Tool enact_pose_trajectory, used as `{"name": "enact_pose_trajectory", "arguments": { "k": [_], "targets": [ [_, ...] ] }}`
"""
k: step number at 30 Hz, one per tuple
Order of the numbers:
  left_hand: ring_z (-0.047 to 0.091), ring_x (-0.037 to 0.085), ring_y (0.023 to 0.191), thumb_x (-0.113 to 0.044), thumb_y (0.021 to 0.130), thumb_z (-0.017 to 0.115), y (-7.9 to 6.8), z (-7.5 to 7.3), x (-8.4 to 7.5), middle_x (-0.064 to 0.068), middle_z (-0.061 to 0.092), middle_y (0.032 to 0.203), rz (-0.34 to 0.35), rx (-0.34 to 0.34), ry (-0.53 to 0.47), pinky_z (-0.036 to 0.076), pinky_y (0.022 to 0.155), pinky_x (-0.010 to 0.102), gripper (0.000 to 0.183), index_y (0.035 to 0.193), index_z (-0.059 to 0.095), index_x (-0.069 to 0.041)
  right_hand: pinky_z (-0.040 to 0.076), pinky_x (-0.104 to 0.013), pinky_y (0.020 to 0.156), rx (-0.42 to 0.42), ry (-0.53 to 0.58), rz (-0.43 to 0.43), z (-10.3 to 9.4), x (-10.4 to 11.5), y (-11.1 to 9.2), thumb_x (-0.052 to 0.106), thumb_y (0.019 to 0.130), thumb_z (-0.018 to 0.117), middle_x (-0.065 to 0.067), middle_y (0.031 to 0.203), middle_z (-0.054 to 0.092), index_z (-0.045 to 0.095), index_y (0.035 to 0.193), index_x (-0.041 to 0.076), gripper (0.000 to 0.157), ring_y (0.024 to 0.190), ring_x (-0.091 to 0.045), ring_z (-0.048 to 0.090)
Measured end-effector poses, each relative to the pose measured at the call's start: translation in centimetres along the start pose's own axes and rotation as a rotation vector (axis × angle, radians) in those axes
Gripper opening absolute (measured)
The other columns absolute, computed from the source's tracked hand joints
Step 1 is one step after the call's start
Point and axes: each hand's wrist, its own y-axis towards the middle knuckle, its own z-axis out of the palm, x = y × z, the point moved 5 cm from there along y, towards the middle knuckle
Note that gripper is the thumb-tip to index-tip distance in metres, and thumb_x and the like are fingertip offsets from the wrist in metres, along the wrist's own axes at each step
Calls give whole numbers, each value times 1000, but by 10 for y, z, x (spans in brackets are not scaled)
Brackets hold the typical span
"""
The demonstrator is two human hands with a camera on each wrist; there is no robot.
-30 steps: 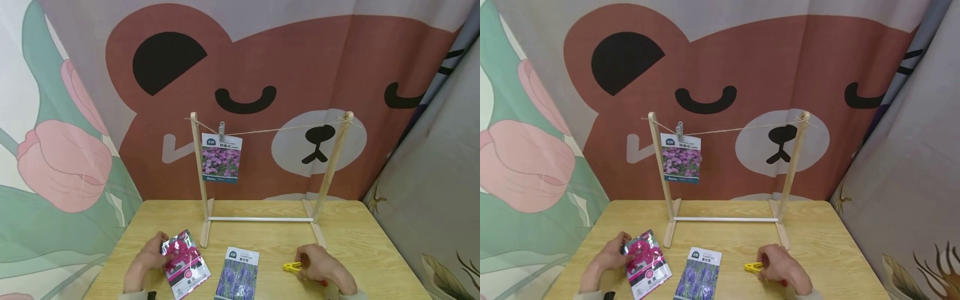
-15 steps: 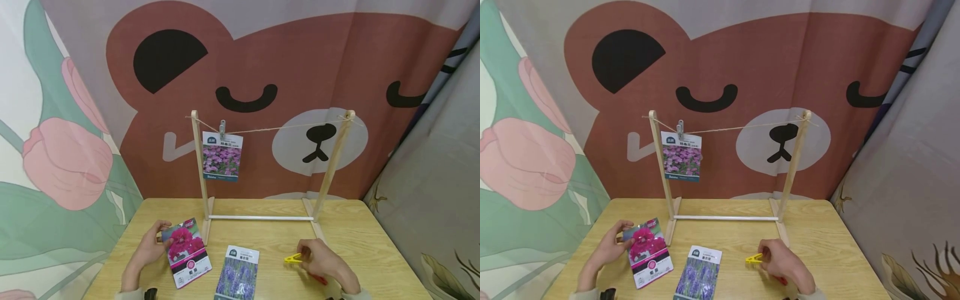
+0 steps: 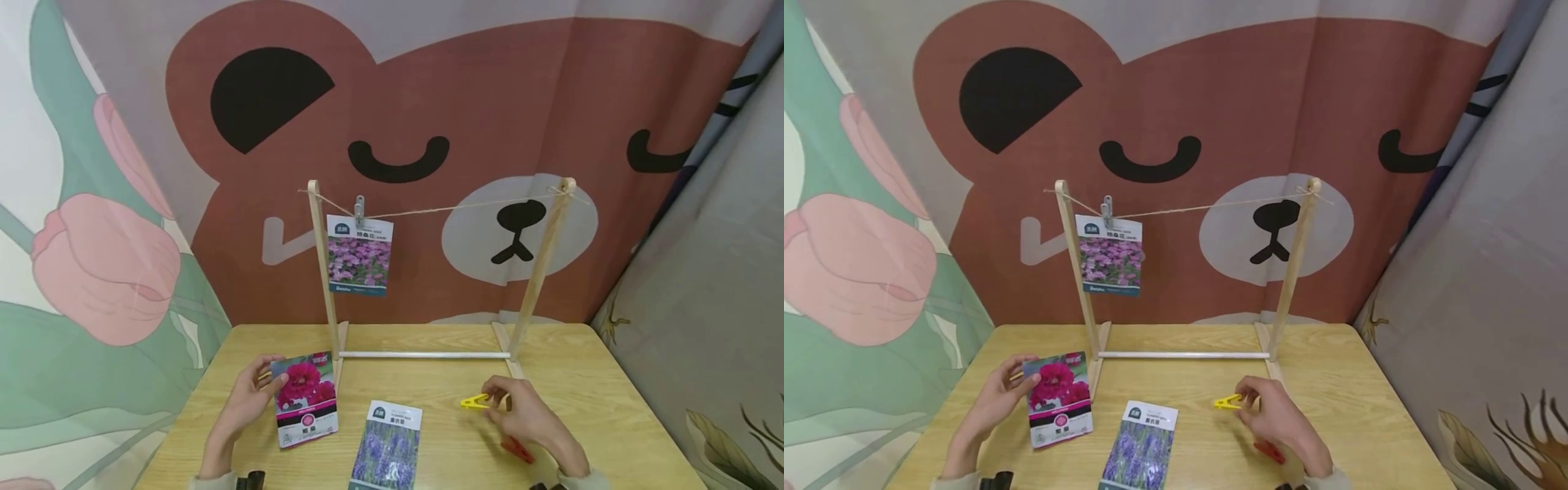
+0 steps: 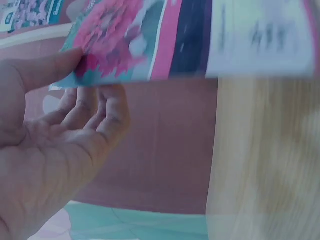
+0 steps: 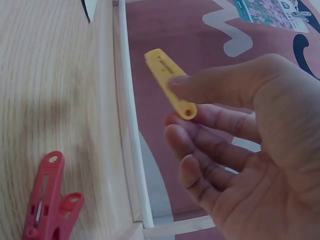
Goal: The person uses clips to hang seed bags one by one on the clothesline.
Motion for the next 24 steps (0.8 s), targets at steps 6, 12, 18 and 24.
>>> {"name": "enact_pose_trajectory", "arguments": {
  "k": [6, 12, 18, 24],
  "targets": [
    [64, 13, 108, -19, 100, 64, 2, 5, -8, 18, 63, 124, 44, -77, -3, 51, 88, 19, 32, 127, 60, -2, 47, -24, 56, -111, -53, -35, -3, 3, 3, 8, 80, 83, 4, 86, 67, 69, 104, 13, 27, 73, -3, 60],
    [64, 6, 103, -20, 102, 60, 3, 11, -14, 17, 64, 118, 56, -135, -25, 52, 86, 19, 26, 120, 64, -1, 49, -26, 56, -176, -23, -66, -6, 7, 2, 13, 83, 83, 3, 90, 70, 70, 105, 17, 26, 73, -3, 60],
    [65, 6, 97, -19, 103, 57, 5, 22, -19, 15, 66, 111, 54, -156, -25, 53, 83, 21, 23, 116, 65, -1, 51, -28, 58, -193, -3, -50, -5, 8, 2, 17, 84, 82, 1, 92, 71, 70, 108, 20, 27, 75, -3, 60],
    [65, 10, 101, -20, 104, 56, 4, 33, -26, 15, 70, 114, 66, -154, -34, 52, 86, 22, 24, 118, 66, -3, 52, -26, 58, -187, 37, -63, -4, 9, 2, 17, 85, 82, -5, 94, 72, 70, 108, 17, 26, 77, -5, 63]
  ]
}}
